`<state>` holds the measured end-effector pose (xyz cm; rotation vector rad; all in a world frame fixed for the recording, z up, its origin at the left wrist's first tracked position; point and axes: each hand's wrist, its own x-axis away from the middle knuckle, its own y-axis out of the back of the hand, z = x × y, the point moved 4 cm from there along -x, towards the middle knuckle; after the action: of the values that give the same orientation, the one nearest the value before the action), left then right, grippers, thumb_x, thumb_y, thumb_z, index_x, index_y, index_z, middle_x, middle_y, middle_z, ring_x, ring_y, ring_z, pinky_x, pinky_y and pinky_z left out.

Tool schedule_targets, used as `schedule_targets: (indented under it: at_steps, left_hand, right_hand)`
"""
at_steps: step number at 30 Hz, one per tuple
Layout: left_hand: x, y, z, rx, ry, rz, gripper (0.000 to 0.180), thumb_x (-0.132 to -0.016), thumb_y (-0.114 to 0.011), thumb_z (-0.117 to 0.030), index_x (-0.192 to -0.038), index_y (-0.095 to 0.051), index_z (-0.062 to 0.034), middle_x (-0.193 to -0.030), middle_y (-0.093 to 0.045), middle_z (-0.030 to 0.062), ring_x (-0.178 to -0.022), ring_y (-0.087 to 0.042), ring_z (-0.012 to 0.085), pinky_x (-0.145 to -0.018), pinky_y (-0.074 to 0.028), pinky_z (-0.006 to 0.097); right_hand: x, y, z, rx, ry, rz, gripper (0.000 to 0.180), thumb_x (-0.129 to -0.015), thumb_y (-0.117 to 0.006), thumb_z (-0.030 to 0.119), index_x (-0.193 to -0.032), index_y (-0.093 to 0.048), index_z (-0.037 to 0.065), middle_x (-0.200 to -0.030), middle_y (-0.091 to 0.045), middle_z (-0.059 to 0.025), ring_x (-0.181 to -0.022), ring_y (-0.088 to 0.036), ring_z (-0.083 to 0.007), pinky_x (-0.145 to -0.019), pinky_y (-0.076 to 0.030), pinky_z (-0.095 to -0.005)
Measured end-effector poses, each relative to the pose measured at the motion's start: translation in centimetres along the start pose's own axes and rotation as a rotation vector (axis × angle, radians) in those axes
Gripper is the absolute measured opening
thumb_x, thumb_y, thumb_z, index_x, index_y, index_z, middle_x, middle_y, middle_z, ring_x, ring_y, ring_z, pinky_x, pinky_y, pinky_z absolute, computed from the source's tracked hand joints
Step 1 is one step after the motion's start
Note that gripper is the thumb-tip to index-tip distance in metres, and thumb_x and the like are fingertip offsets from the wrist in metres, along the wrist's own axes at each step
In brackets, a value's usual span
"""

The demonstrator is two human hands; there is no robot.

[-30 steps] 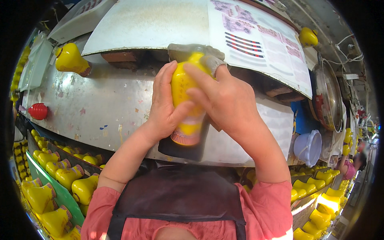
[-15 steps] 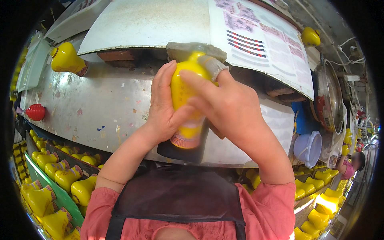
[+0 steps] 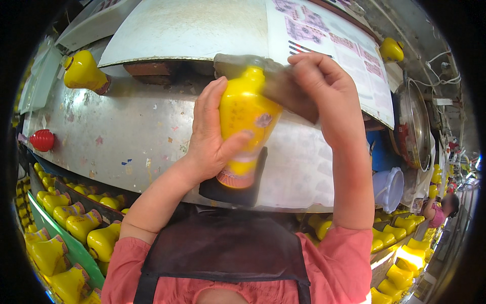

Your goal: The person applies a decorative sticker to a yellow ceramic vase, smooths it with a cloth, and then places a plastic cap on the vase neck. The person then picks up another yellow vase and applies a second sticker.

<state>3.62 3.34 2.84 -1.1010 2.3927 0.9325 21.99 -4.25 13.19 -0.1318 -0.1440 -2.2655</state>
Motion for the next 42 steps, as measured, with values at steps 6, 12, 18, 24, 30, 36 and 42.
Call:
schedule_targets:
  at_steps: [6, 12, 18, 24, 30, 36, 42]
  left_hand:
    - [0.1, -0.3, 0.0, 0.001, 0.005, -0.011, 0.091, -0.09, -0.072, -0.042, -0.155, -0.027, 0.0027, -0.154, -0.034, 0.0281, -0.141, -0.035, 0.0473, -0.12, -0.028, 0.053]
    - [-0.8, 0.8, -0.3, 0.097, 0.085, -0.009, 0.087, -0.088, -0.074, -0.039, -0.153, -0.032, 0.0011, -0.147, -0.041, 0.026, -0.137, -0.04, 0.0453, -0.117, -0.032, 0.051]
    - [-3.2, 1.2, 0.3, 0.189, 0.22, -0.032, 0.035, -0.102, -0.059, -0.022, -0.131, -0.061, -0.0026, -0.132, -0.055, 0.0107, -0.126, -0.051, 0.0213, -0.109, -0.04, 0.034]
    - [-2.8, 0.7, 0.3, 0.521, 0.428, -0.097, 0.034, -0.11, -0.048, -0.025, -0.137, -0.058, -0.0062, -0.129, -0.059, 0.0051, -0.115, -0.056, 0.0129, -0.105, -0.042, 0.029]
    - [-2.0, -0.8, -0.4, 0.431, 0.449, -0.082, 0.049, -0.105, -0.056, -0.035, -0.143, -0.049, -0.0047, -0.136, -0.049, 0.0182, -0.126, -0.051, 0.0295, -0.11, -0.04, 0.038]
    - [-0.8, -1.2, 0.7, 0.75, 0.506, -0.077, 0.053, -0.107, -0.054, -0.031, -0.151, -0.039, -0.0056, -0.143, -0.046, 0.0177, -0.13, -0.048, 0.0262, -0.111, -0.038, 0.036]
    - [1.0, 0.0, -1.3, -0.01, 0.065, -0.026, 0.067, -0.099, -0.058, -0.023, -0.157, -0.03, -0.0056, -0.159, -0.025, 0.0269, -0.145, -0.031, 0.0445, -0.121, -0.027, 0.049]
  right_hand:
    - [2.7, -3.6, 2.5, 1.011, 0.923, 0.163, 0.026, -0.083, -0.078, -0.001, -0.107, -0.074, 0.006, -0.098, -0.075, -0.0089, -0.084, -0.071, -0.0241, -0.075, -0.056, -0.0324]
    - [1.3, -3.5, 2.7, 0.873, 1.068, 0.105, 0.025, -0.082, -0.076, 0.003, -0.105, -0.072, 0.011, -0.083, -0.068, -0.0088, -0.071, -0.065, -0.0289, -0.063, -0.054, -0.0373]
    - [3.2, -2.2, 1.6, 1.065, 1.227, -0.038, 0.028, -0.08, -0.077, 0.004, -0.106, -0.074, 0.014, -0.085, -0.067, -0.0049, -0.074, -0.066, -0.0243, -0.062, -0.053, -0.0348]
    - [10.2, -3.4, -3.2, 0.943, 1.459, 0.517, 0.028, -0.076, -0.074, 0.011, -0.103, -0.078, 0.017, -0.1, -0.069, -0.003, -0.097, -0.071, -0.0238, -0.072, -0.058, -0.0352]
    - [10.2, -1.2, -3.6, 0.809, 1.262, 0.272, 0.03, -0.068, -0.078, 0.008, -0.098, -0.075, 0.012, -0.096, -0.072, -0.0041, -0.085, -0.07, -0.0245, -0.073, -0.058, -0.0382]
    - [12.0, -1.3, -4.8, 0.644, 1.163, 0.505, 0.024, -0.085, -0.073, -0.001, -0.107, -0.069, 0.006, -0.101, -0.072, -0.012, -0.09, -0.071, -0.0281, -0.076, -0.058, -0.0371]
    - [8.9, 1.8, -7.2, 0.347, 0.249, 0.148, 0.026, -0.101, -0.062, 0.015, -0.124, -0.065, 0.004, -0.099, -0.069, -0.0077, -0.089, -0.065, -0.013, -0.078, -0.052, -0.0284]
